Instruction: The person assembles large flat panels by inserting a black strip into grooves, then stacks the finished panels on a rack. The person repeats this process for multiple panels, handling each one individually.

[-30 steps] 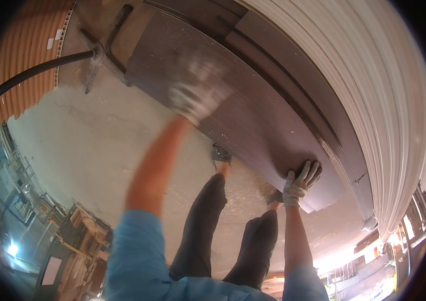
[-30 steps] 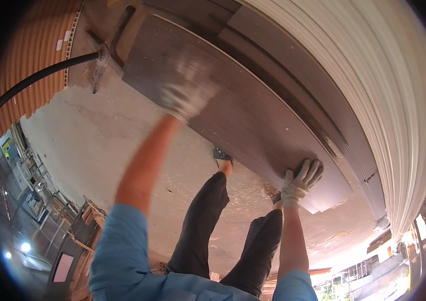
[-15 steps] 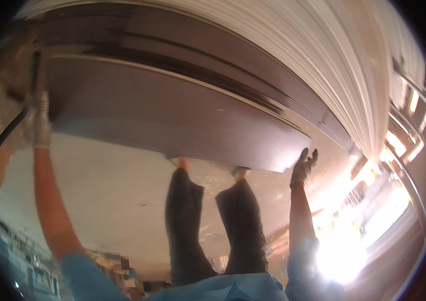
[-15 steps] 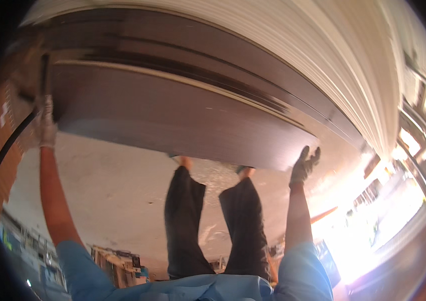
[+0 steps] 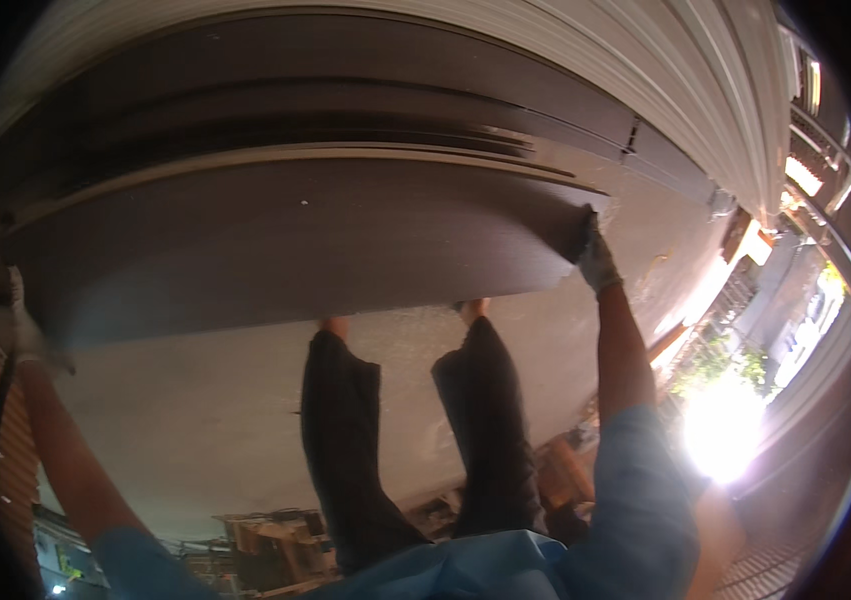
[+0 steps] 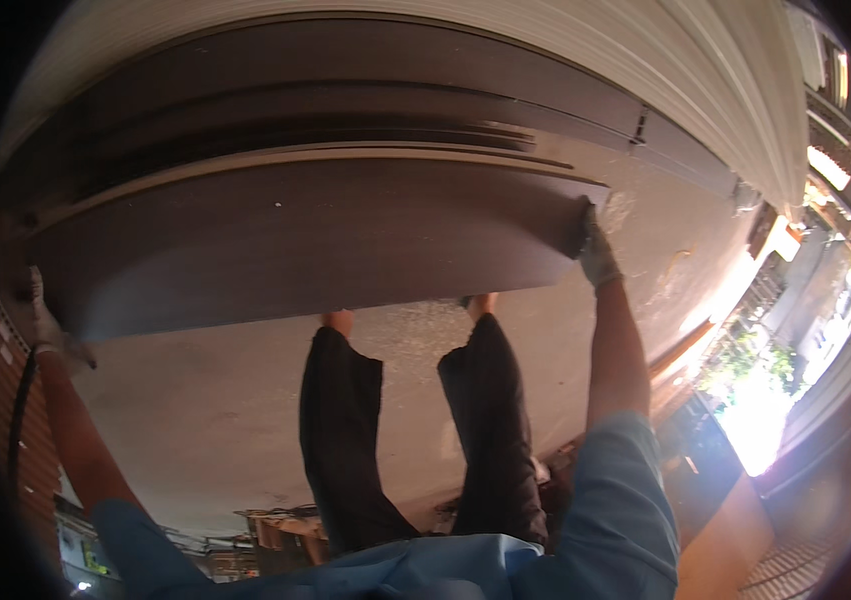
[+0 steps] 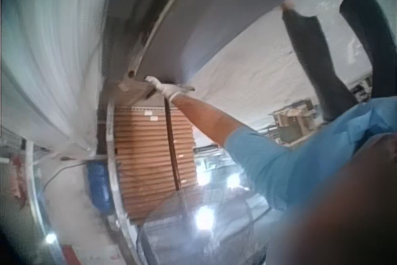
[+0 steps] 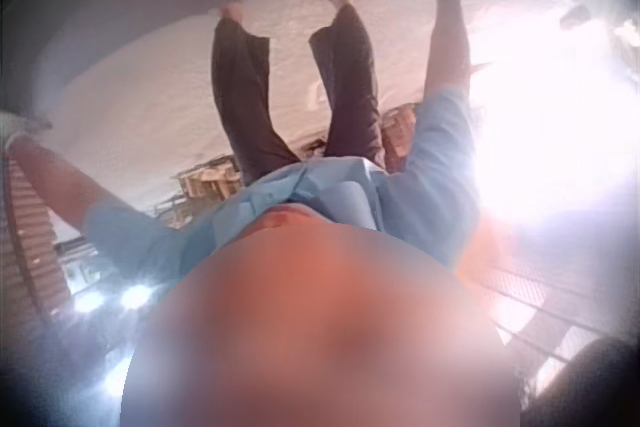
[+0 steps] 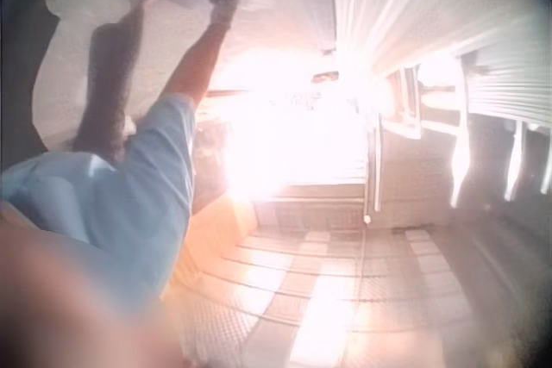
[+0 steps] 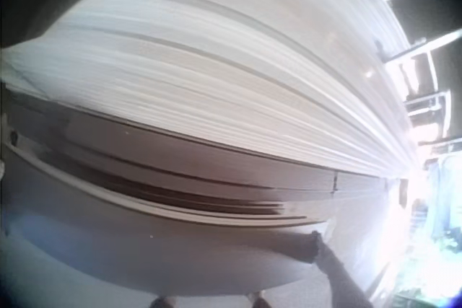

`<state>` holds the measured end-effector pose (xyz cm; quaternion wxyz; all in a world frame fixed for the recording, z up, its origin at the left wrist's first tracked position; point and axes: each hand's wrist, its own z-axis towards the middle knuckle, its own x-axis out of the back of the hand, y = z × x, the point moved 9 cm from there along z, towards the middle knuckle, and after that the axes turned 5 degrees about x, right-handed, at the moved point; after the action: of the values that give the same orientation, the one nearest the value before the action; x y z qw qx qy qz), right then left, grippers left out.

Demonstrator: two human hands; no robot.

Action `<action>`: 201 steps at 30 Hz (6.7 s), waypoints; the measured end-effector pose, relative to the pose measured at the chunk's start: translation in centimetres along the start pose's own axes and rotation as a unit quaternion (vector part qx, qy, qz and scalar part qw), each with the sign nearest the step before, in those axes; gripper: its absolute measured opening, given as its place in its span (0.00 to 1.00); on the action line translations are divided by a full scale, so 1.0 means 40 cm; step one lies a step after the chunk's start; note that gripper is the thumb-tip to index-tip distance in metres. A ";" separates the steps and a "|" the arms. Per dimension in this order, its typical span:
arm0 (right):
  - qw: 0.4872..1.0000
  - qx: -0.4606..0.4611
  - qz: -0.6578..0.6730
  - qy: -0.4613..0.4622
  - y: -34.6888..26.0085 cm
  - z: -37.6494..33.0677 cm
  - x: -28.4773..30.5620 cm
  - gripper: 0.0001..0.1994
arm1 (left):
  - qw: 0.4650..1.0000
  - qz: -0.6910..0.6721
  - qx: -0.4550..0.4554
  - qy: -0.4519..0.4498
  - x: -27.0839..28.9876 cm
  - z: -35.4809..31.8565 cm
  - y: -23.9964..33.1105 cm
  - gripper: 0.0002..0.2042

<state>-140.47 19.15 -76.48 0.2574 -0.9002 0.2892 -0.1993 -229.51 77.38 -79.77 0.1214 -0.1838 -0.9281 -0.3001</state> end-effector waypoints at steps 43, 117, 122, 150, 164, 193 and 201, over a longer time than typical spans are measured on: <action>0.823 -0.138 0.046 0.548 0.414 -1.706 1.469 0.35 | 0.906 0.298 -0.233 -0.190 -1.725 -1.647 0.915 0.39; 0.721 -0.087 0.445 0.523 0.442 -0.443 4.530 0.48 | 0.723 0.477 -0.469 -0.174 -5.910 -3.654 1.627 0.44; 0.629 0.068 0.611 0.475 0.161 -0.170 4.457 0.45 | 0.593 0.414 -0.652 -0.228 -6.171 -3.859 1.937 0.41; 0.649 0.131 0.676 0.324 -0.813 0.118 4.483 0.37 | 0.745 0.105 -0.480 -0.451 -6.028 -3.577 1.763 0.33; 0.677 0.293 0.645 0.198 -1.393 0.395 4.631 0.35 | 0.814 0.024 -0.345 -0.466 -6.105 -3.616 1.833 0.35; 0.724 0.438 0.533 0.008 -2.048 0.643 4.796 0.18 | 0.790 -0.139 -0.293 -0.521 -6.242 -3.599 1.992 0.23; 0.799 0.406 0.427 0.121 -1.934 0.615 4.811 0.15 | 0.869 -0.009 -0.378 -0.321 -6.195 -3.473 2.028 0.46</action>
<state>49.32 -38.06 -10.68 0.6209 -0.4671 0.5660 -0.2756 43.82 -11.64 -11.59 -0.2642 -0.2933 -0.7335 -0.5533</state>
